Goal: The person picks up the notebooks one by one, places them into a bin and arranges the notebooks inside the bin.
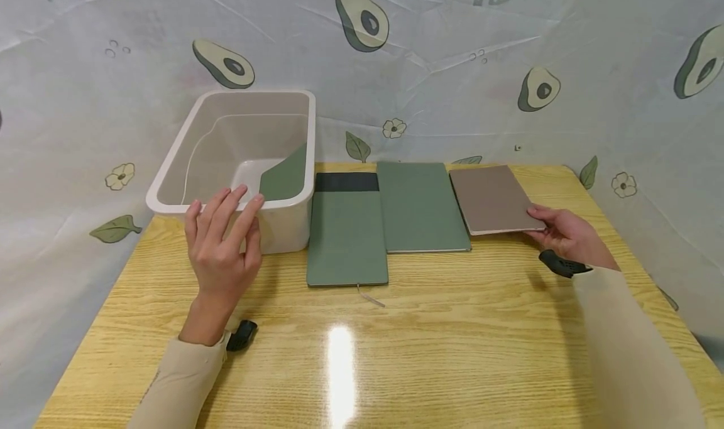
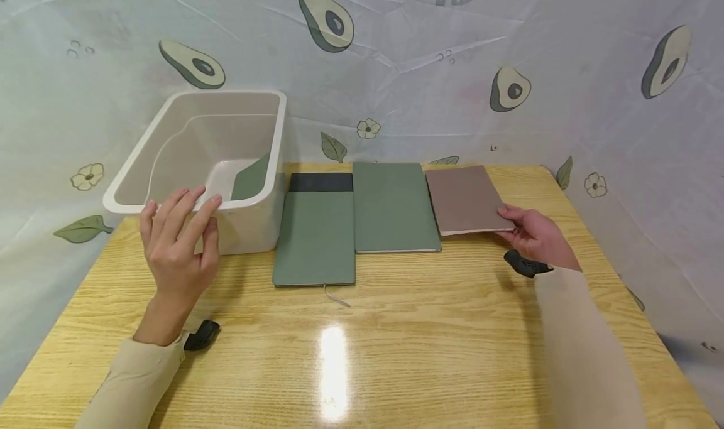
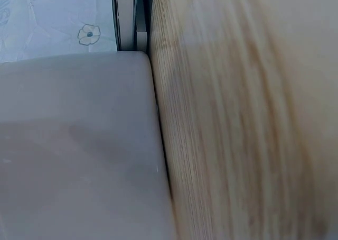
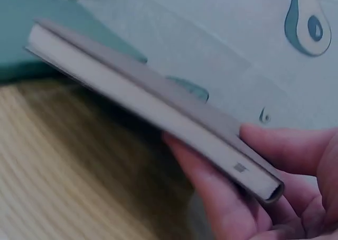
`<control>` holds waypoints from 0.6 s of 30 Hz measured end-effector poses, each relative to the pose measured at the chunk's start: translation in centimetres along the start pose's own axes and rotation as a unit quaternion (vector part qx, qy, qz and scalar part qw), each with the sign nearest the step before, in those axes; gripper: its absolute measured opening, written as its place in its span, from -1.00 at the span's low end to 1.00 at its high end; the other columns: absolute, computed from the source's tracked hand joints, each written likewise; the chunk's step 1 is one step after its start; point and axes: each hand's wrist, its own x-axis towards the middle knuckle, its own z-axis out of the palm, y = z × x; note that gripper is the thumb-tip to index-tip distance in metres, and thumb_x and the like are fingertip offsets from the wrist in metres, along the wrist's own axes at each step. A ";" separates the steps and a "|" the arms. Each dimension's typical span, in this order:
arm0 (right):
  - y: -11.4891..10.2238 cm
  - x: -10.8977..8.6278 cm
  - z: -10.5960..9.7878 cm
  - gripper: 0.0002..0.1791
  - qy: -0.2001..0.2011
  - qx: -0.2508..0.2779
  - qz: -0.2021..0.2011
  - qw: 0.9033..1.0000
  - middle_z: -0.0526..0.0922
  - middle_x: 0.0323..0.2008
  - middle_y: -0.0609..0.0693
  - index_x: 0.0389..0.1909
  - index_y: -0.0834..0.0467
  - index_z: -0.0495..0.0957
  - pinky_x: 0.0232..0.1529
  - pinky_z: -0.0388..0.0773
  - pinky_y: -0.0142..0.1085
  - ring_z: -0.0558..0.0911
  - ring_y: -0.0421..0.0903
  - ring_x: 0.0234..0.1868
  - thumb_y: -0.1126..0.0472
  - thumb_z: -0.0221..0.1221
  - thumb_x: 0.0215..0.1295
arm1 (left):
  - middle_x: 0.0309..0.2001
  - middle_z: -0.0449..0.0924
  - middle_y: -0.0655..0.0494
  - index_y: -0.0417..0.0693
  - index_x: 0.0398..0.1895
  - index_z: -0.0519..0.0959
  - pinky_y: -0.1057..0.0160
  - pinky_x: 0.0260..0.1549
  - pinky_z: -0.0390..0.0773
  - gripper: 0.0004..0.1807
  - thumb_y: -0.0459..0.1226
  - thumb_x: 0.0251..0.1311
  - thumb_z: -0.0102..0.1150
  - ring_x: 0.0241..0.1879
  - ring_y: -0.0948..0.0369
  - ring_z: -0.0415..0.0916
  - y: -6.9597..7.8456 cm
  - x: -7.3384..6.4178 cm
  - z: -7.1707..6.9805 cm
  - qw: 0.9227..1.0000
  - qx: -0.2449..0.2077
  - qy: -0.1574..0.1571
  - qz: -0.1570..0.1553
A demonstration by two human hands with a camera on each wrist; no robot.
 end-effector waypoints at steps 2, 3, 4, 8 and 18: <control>-0.2 -0.3 0.5 -0.72 0.004 0.011 -0.006 1.000 0.80 -0.10 0.18 -0.09 0.24 0.75 0.09 0.74 -0.10 0.85 0.09 -0.04 0.41 0.03 0.60 | 0.07 0.80 -0.11 -0.03 0.00 0.82 -0.09 0.47 0.30 -0.69 -0.40 0.28 0.22 0.16 -0.13 0.68 0.0 0.0 0.0 1.000 0.001 0.000 0.000; -0.3 -0.4 0.8 -0.73 0.007 0.016 -0.009 1.000 0.80 -0.11 0.18 -0.10 0.25 0.75 0.08 0.75 -0.10 0.85 0.09 -0.05 0.40 0.04 0.59 | 0.07 0.80 -0.11 -0.03 0.00 0.82 -0.09 0.47 0.30 -0.69 -0.39 0.28 0.22 0.16 -0.12 0.68 0.0 0.0 0.0 1.000 0.001 0.000 0.000; -0.4 -0.6 1.1 -0.74 0.008 0.023 -0.012 1.000 0.80 -0.11 0.18 -0.10 0.26 0.74 0.08 0.75 -0.10 0.85 0.09 -0.06 0.41 0.05 0.58 | 0.07 0.80 -0.11 -0.03 0.00 0.82 -0.10 0.47 0.30 -0.69 -0.39 0.28 0.22 0.16 -0.12 0.68 0.0 0.0 0.0 1.000 0.001 0.000 0.000; -0.8 -1.1 2.6 -0.76 0.010 0.039 -0.027 0.999 0.78 -0.11 0.17 -0.12 0.30 0.73 0.06 0.75 -0.11 0.85 0.08 -0.07 0.42 0.06 0.58 | 0.07 0.80 -0.11 -0.03 0.00 0.82 -0.09 0.47 0.30 -0.69 -0.40 0.28 0.22 0.16 -0.13 0.67 -0.1 0.0 0.1 1.000 0.000 -0.001 -0.002; -1.8 -3.0 7.6 -0.69 -0.009 0.143 -0.068 0.987 0.75 -0.02 0.20 0.16 0.24 0.58 0.19 0.69 -0.07 0.82 0.11 0.07 0.51 0.11 0.50 | 0.07 0.81 -0.11 -0.03 -0.01 0.82 -0.09 0.47 0.29 -0.69 -0.40 0.27 0.21 0.16 -0.13 0.68 -0.1 0.0 0.1 1.000 0.003 0.003 -0.004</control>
